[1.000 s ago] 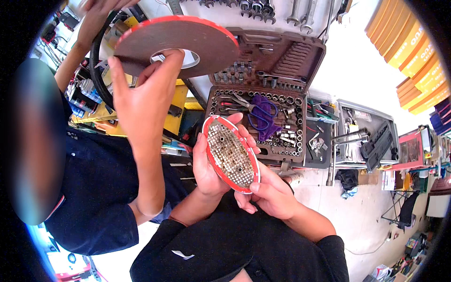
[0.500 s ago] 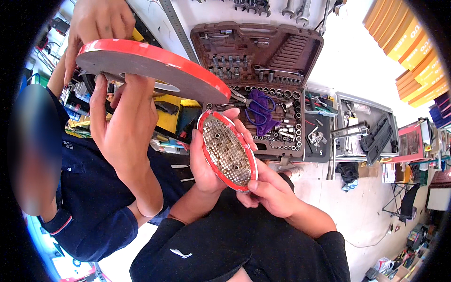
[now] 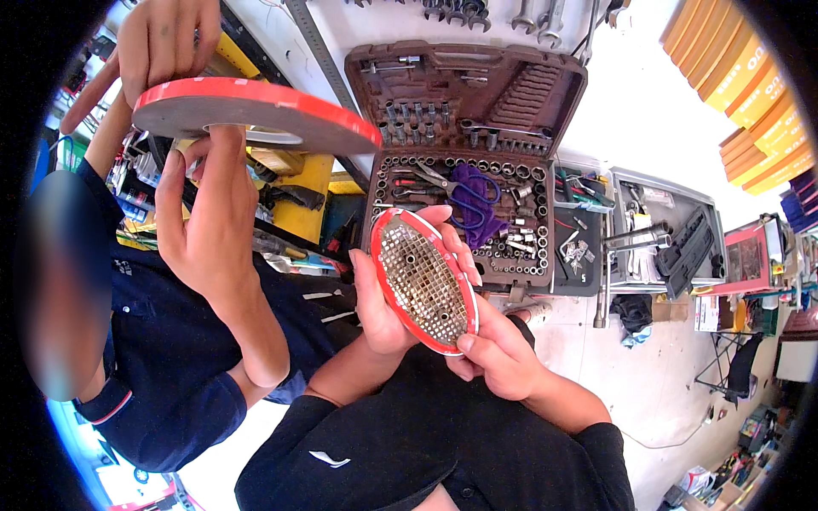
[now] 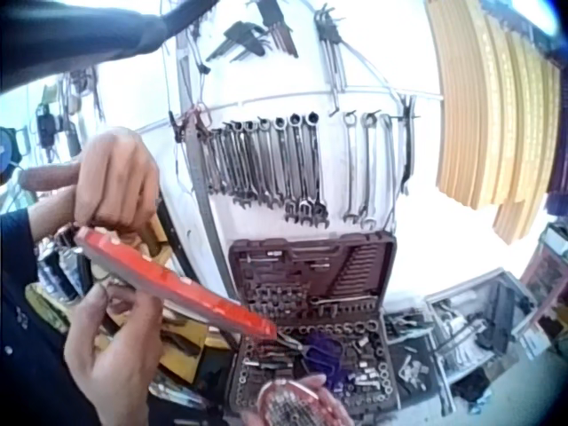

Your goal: The person wraps a red wire with gray electrical tape, cuts the tape with scissors, and then uses a crimping tool to attach a metal connector to the wire end. A second person assists by holding the wire and inspecting the crimped connection.

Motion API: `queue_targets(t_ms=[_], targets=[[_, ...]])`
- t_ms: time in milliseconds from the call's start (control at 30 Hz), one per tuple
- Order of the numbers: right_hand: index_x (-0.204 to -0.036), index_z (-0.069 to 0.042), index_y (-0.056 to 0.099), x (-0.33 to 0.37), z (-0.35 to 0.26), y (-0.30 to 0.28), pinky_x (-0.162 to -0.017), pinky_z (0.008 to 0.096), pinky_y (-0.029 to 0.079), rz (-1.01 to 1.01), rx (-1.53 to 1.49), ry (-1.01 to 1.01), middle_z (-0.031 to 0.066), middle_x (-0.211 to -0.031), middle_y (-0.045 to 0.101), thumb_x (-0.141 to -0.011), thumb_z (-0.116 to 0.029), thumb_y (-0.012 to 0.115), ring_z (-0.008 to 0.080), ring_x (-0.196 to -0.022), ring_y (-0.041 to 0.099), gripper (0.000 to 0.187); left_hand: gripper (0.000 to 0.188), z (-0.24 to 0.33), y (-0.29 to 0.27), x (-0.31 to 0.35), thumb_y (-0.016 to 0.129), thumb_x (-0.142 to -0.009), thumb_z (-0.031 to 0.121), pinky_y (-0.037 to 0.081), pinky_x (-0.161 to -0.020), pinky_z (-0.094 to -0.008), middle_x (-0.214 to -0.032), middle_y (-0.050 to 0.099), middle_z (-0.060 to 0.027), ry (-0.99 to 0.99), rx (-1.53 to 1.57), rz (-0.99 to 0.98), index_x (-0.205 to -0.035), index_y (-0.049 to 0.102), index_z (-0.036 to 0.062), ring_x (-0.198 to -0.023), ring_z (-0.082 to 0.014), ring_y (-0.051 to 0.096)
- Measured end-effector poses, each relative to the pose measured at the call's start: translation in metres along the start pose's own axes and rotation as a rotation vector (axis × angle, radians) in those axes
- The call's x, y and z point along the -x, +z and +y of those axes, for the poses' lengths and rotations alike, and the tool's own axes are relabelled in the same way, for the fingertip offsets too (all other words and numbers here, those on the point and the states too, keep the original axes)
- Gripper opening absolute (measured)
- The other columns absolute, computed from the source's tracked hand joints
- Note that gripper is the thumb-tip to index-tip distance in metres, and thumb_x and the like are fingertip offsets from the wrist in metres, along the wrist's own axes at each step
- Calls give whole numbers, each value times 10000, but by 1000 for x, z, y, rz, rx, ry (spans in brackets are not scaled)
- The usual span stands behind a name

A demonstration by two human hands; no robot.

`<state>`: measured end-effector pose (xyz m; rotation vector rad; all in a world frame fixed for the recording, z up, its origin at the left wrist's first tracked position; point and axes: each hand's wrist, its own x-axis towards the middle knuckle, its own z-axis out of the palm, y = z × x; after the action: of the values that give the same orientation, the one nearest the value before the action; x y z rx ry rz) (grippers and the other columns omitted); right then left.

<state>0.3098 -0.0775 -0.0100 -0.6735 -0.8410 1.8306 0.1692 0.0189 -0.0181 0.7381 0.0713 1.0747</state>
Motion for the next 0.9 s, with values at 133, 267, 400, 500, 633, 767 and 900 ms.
queue_targets(t_ms=[133, 267, 400, 500, 633, 767, 900], targets=[[-1631, -16, 160, -2, 2, 3, -521, 228, 364, 41, -18, -69, 59, -1090, 574, -1012, -177, 603, 69, -616, 451, 777, 892, 0, 5, -1, 330, -1016, 718, 522, -954, -444, -1154, 581, -139, -6, -9, 5, -1521, 368, -16, -1062, -267, 609], [-1667, -84, -37, 0, 4, 2, -546, 225, 405, 59, -37, -63, 67, -1247, 555, -1002, -111, 636, 71, -641, 486, 946, 834, 1, 9, -1, 353, -1028, 643, 514, -987, -425, -1175, 588, -138, -8, 42, -8, -1540, 335, -15, -1084, -256, 619], [-1637, -59, 112, -2, 0, 11, -506, 255, 384, 127, 18, -90, 79, -1050, 583, -997, -139, 641, 94, -550, 448, 834, 850, 0, 4, 2, 362, -1013, 651, 506, -1006, -442, -1215, 589, -146, 9, 30, -45, -1544, 330, -13, -1128, -270, 611], [-1656, -59, -104, 0, 4, 4, -537, 209, 381, 86, 48, -80, 92, -1409, 482, -1007, -67, 579, 48, -635, 451, 942, 861, 3, 7, 4, 370, -1000, 666, 504, -1011, -450, -1244, 584, -150, -29, 13, -11, -1534, 338, -9, -1150, -278, 605], [-1641, 24, -43, 5, 5, -3, -901, 309, 473, 64, 162, -52, 141, -1589, 335, -993, -56, 571, 156, -1089, 560, 897, 855, -1, 3, 3, 383, -992, 678, 504, -1013, -458, -1247, 580, -148, 19, 61, -88, -1508, 364, -4, -1159, -282, 600], [-1615, 95, 58, 5, 10, -2, -1232, 411, 188, 128, 320, -91, 185, -1675, 187, -977, -62, 588, 250, -1528, 210, 844, 847, -3, 3, 4, 393, -987, 683, 506, -1012, -460, -1243, 580, -151, 26, 90, -99, -1477, 387, -8, -1157, -284, 600], [-1601, 118, 102, 2, 10, 7, -1274, 430, 73, 121, 204, -106, 217, -1695, 134, -967, -83, 603, 296, -1594, 73, 833, 853, -1, 2, 5, 403, -984, 689, 507, -1010, -452, -1237, 582, -156, 20, 82, -111, -1456, 399, -22, -1155, -283, 600]])
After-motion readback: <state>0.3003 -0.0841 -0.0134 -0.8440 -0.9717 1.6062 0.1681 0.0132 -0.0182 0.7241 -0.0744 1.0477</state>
